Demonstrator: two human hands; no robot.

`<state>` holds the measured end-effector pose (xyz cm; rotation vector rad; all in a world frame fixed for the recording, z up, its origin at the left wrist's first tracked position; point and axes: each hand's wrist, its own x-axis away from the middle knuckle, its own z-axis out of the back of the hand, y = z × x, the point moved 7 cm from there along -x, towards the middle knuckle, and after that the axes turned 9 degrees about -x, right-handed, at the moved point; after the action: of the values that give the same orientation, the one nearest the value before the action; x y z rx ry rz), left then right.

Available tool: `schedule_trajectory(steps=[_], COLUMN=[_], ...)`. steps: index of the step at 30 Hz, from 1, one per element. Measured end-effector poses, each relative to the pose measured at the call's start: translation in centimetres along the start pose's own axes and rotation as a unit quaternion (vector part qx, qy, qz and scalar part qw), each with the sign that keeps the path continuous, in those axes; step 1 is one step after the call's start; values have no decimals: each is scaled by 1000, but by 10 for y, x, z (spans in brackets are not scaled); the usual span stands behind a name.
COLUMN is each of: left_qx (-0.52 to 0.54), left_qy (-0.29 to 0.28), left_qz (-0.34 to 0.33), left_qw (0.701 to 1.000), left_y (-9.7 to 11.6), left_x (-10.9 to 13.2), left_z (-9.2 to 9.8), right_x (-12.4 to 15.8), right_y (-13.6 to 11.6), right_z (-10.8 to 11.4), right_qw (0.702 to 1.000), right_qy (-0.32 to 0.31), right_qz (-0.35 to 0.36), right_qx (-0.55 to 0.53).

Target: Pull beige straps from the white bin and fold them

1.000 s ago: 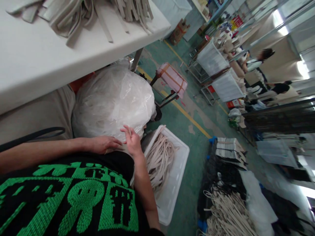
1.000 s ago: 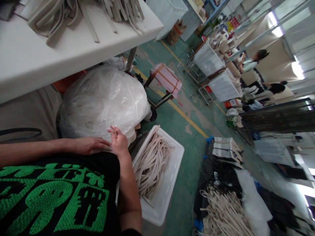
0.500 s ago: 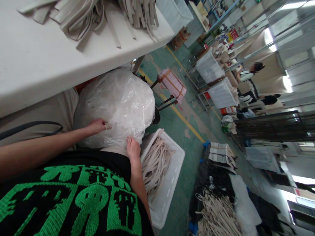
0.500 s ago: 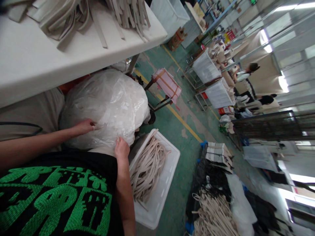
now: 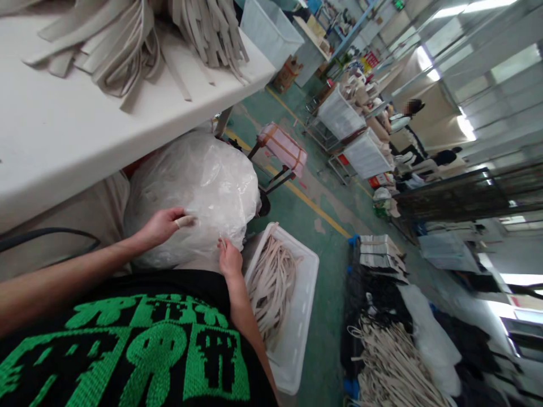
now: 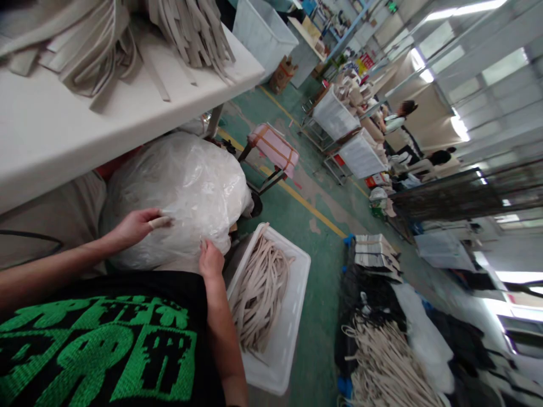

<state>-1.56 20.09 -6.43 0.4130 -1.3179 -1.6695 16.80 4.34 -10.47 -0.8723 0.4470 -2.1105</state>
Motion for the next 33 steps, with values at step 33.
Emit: schedule_trajectory(steps=[33], left_qx=[76], left_qy=[-143], left_qz=[-4], left_qw=[987], left_y=[41], left_x=[35], left_z=[-31], right_x=[-19], right_y=[-108], right_z=[56], right_qw=[921], right_qy=[41], right_qz=[134], right_qx=[-364])
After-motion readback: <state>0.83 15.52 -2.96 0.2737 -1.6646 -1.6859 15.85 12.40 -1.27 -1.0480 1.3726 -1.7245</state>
